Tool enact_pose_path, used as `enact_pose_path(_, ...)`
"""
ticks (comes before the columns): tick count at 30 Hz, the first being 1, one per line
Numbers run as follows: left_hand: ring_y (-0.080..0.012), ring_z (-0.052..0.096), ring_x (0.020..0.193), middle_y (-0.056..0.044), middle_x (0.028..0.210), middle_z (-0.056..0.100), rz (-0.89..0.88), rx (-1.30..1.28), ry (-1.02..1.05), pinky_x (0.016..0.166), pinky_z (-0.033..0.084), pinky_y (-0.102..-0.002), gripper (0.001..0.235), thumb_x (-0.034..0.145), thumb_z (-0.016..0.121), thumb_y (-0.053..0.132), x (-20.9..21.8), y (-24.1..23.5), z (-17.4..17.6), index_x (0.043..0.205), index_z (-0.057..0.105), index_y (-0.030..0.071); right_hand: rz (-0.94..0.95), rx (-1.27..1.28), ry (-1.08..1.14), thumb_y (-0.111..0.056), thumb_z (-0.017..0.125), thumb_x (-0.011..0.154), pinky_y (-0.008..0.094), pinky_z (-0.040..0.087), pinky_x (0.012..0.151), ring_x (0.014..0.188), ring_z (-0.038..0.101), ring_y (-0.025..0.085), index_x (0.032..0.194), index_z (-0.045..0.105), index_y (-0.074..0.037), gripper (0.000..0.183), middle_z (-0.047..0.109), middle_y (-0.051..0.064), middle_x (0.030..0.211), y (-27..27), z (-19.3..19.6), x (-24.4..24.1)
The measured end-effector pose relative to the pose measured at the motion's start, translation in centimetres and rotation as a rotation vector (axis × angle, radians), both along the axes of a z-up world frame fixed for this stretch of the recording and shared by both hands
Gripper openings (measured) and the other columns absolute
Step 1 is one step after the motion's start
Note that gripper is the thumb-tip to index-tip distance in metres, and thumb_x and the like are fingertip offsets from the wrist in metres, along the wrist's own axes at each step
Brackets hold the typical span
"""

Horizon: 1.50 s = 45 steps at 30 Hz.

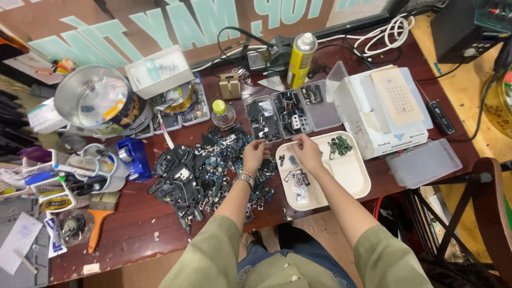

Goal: The person sorts small electronic components from a large pile on a workbench, picking up items one by one and placing them into a compartmentalized tray. The person handles various connectors and small parts, organizing them into separate sections of the tray.

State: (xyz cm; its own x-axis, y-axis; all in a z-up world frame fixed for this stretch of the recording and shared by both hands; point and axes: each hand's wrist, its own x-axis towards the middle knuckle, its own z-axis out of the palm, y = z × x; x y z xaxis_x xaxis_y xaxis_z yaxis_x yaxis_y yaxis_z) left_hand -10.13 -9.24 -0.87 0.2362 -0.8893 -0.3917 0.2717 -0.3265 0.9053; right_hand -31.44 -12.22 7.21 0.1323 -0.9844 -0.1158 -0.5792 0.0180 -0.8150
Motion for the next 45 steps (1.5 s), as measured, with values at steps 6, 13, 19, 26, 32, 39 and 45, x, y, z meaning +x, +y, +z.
enact_pose_path(6,-0.0144,0.070,0.076,-0.010,0.097,0.075,0.152,0.049,-0.106,0.067,0.059,-0.027,0.023,0.102,0.057,0.012,7.6,4.6,1.1,0.117,0.068,-0.002,0.347,0.086,-0.061,-0.014,0.075,0.086,0.035,0.058,0.081,0.088,0.074,0.022,0.110,0.072,-0.006,0.025,0.078,0.009,0.097,1.9,-3.0,7.2)
enact_pose_path(13,-0.0190,0.074,0.078,-0.010,0.090,0.078,0.182,0.125,-0.527,0.072,0.058,-0.033,0.020,0.096,0.065,0.016,11.5,9.4,2.6,0.110,0.074,0.004,0.406,-0.213,0.230,-0.001,0.073,0.080,0.046,0.053,0.092,0.106,0.065,0.039,0.111,0.069,-0.005,0.032,0.066,0.019,0.115,5.4,-1.9,10.9)
enact_pose_path(19,-0.0300,0.075,0.085,-0.015,0.091,0.077,0.083,0.034,-0.925,0.080,0.059,-0.040,0.017,0.085,0.072,0.015,12.1,11.4,4.5,0.098,0.078,0.006,0.425,-0.212,0.432,-0.006,0.074,0.075,0.048,0.053,0.090,0.113,0.060,0.038,0.103,0.063,-0.005,0.031,0.063,0.017,0.113,7.4,0.8,12.5)
enact_pose_path(26,-0.0368,0.067,0.102,-0.018,0.105,0.068,-0.164,0.143,-1.205,0.087,0.055,-0.048,0.012,0.084,0.069,0.013,10.3,9.7,4.4,0.092,0.076,0.007,0.390,-0.155,0.371,-0.009,0.074,0.082,0.048,0.051,0.092,0.109,0.061,0.037,0.101,0.064,-0.007,0.022,0.064,0.015,0.107,8.2,1.4,12.1)
enact_pose_path(32,-0.0366,0.068,0.101,-0.018,0.105,0.069,-0.214,0.156,-1.345,0.083,0.058,-0.047,0.012,0.085,0.065,0.009,9.7,8.9,3.4,0.092,0.074,0.006,0.376,-0.075,0.300,-0.012,0.074,0.082,0.046,0.052,0.088,0.101,0.064,0.036,0.101,0.066,-0.007,0.021,0.066,0.013,0.103,7.3,0.9,11.2)
enact_pose_path(39,-0.0272,0.075,0.079,-0.013,0.083,0.077,-0.273,0.218,-0.856,0.076,0.059,-0.038,0.016,0.077,0.080,0.020,12.2,9.4,6.5,0.088,0.081,0.009,0.277,0.355,-0.134,-0.019,0.074,0.092,0.033,0.057,0.074,0.079,0.071,0.022,0.106,0.077,-0.006,0.020,0.076,0.011,0.093,5.3,-2.4,14.2)
enact_pose_path(45,-0.0197,0.077,0.076,-0.010,0.084,0.080,-0.142,0.059,-0.602,0.072,0.059,-0.033,0.021,0.081,0.079,0.024,13.7,11.0,7.4,0.093,0.080,0.006,0.256,0.543,-0.480,-0.015,0.071,0.094,0.025,0.059,0.072,0.080,0.071,0.011,0.108,0.077,-0.001,0.020,0.076,0.006,0.095,5.5,-3.0,18.6)
